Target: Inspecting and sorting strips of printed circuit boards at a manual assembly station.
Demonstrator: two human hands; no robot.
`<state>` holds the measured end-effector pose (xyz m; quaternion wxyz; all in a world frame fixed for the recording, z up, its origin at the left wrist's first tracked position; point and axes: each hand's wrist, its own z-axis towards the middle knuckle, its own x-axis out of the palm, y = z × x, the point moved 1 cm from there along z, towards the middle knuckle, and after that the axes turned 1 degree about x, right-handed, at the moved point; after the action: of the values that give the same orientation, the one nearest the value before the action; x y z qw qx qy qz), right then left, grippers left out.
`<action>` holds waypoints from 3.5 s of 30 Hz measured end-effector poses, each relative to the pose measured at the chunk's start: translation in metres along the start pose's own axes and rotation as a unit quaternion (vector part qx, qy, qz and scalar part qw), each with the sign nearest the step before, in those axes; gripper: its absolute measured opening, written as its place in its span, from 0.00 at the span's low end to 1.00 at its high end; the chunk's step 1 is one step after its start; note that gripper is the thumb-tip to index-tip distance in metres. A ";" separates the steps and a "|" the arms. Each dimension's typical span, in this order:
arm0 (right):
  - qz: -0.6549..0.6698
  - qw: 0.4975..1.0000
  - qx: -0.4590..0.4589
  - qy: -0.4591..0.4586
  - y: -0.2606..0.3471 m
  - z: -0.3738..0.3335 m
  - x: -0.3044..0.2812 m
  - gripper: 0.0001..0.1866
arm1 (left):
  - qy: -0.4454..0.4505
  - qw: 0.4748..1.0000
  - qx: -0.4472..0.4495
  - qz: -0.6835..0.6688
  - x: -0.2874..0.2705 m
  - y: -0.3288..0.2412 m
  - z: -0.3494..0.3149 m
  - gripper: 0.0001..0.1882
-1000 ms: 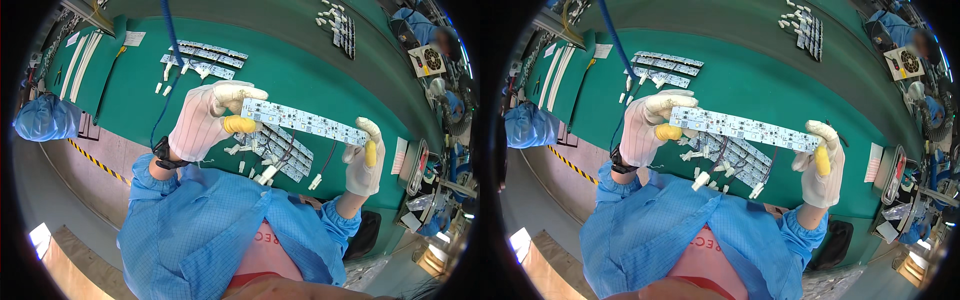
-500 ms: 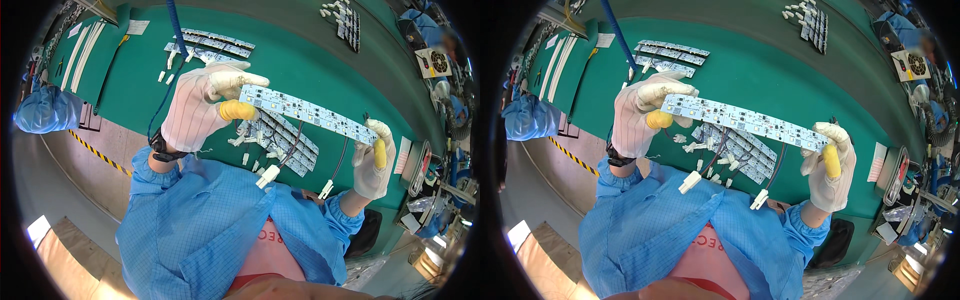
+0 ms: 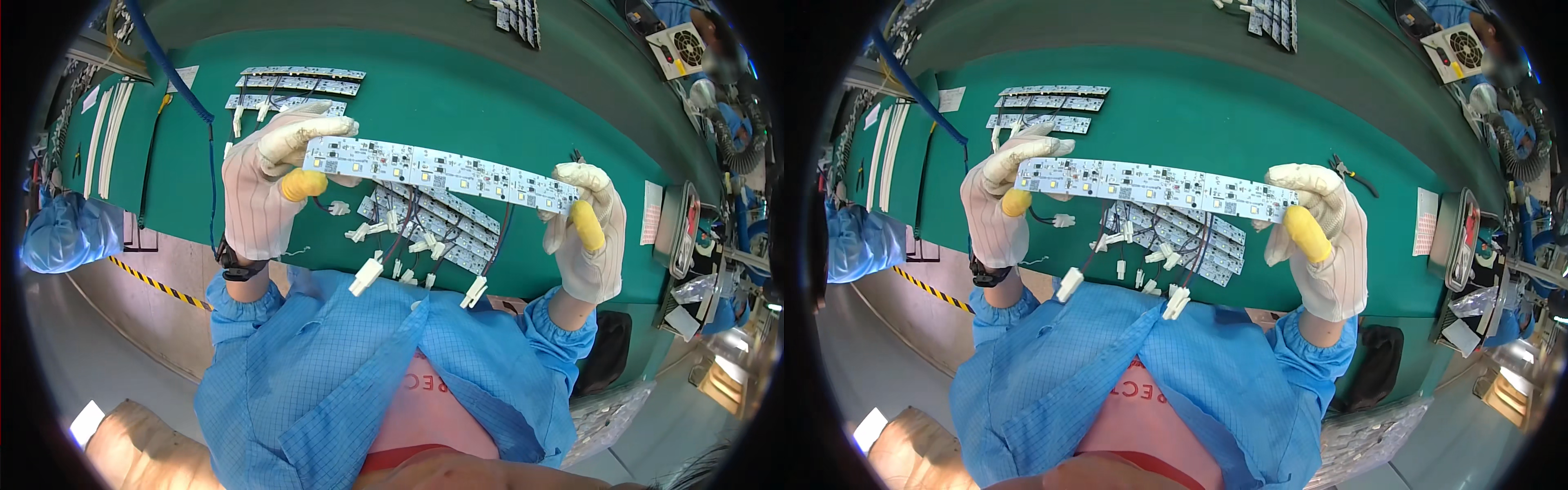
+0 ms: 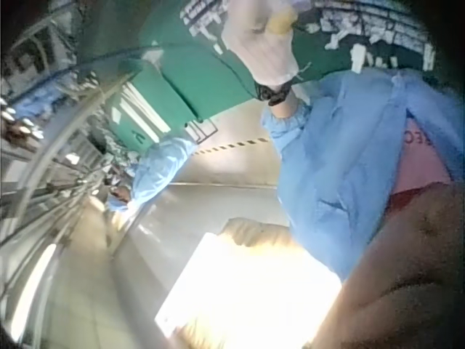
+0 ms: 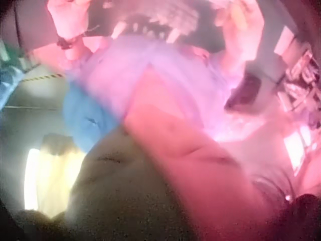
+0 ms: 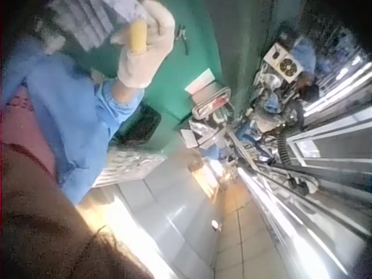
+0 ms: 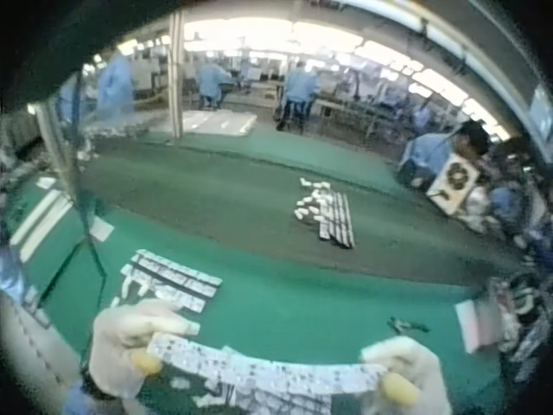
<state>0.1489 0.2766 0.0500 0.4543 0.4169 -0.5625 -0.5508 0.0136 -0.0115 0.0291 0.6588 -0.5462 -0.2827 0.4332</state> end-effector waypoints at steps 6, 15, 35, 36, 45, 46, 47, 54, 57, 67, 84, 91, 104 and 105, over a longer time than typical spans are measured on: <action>0.009 0.999 0.022 -0.027 0.005 0.000 0.007 0.38 | 0.028 0.997 0.043 0.065 -0.005 -0.001 0.003 0.17; -0.028 0.998 0.023 -0.049 0.005 -0.005 0.009 0.28 | 0.028 0.974 0.193 0.116 -0.017 0.019 0.004 0.17; -0.044 0.999 0.010 0.019 0.015 0.001 0.011 0.24 | -0.028 0.997 0.056 0.035 -0.015 0.017 0.003 0.26; -0.032 0.999 0.024 0.024 0.017 0.001 0.012 0.26 | -0.040 0.997 0.061 0.040 -0.013 0.019 0.003 0.30; -0.009 0.997 -0.021 0.069 0.011 0.001 0.013 0.33 | -0.051 0.983 -0.060 0.167 -0.008 0.016 0.008 0.18; -0.006 0.997 -0.023 0.073 0.010 0.000 0.012 0.32 | -0.039 0.980 -0.047 0.188 -0.009 0.017 0.008 0.18; -0.002 0.997 -0.024 0.076 0.009 0.000 0.011 0.32 | -0.026 0.977 -0.034 0.208 -0.010 0.018 0.009 0.17; 0.016 0.996 -0.053 0.075 0.005 0.001 0.012 0.29 | -0.012 0.968 -0.050 0.244 -0.008 0.012 0.008 0.17; 0.003 0.996 -0.047 0.070 0.010 0.002 0.012 0.27 | -0.028 0.981 -0.050 0.184 -0.006 0.009 0.006 0.18; -0.075 0.997 0.005 0.014 0.009 0.007 0.004 0.19 | -0.037 0.998 -0.020 -0.041 0.000 0.001 0.000 0.28; -0.073 0.997 -0.009 0.009 0.005 0.002 0.018 0.19 | -0.022 0.992 -0.081 0.096 -0.004 0.008 0.011 0.22; -0.179 0.984 0.012 0.005 -0.002 0.018 -0.002 0.19 | 0.026 0.996 -0.038 -0.080 0.002 0.000 0.003 0.23; -0.122 0.992 0.009 0.022 0.001 0.005 0.005 0.23 | -0.047 0.994 -0.087 -0.043 0.005 -0.001 0.001 0.25; -0.081 0.996 0.010 0.037 0.003 0.002 0.007 0.24 | -0.041 0.996 -0.078 -0.033 0.004 0.004 0.005 0.23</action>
<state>0.1454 0.2707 0.0529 0.4247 0.4856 -0.5149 -0.5646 0.0101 -0.0058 0.0256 0.6159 -0.5678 -0.3605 0.4102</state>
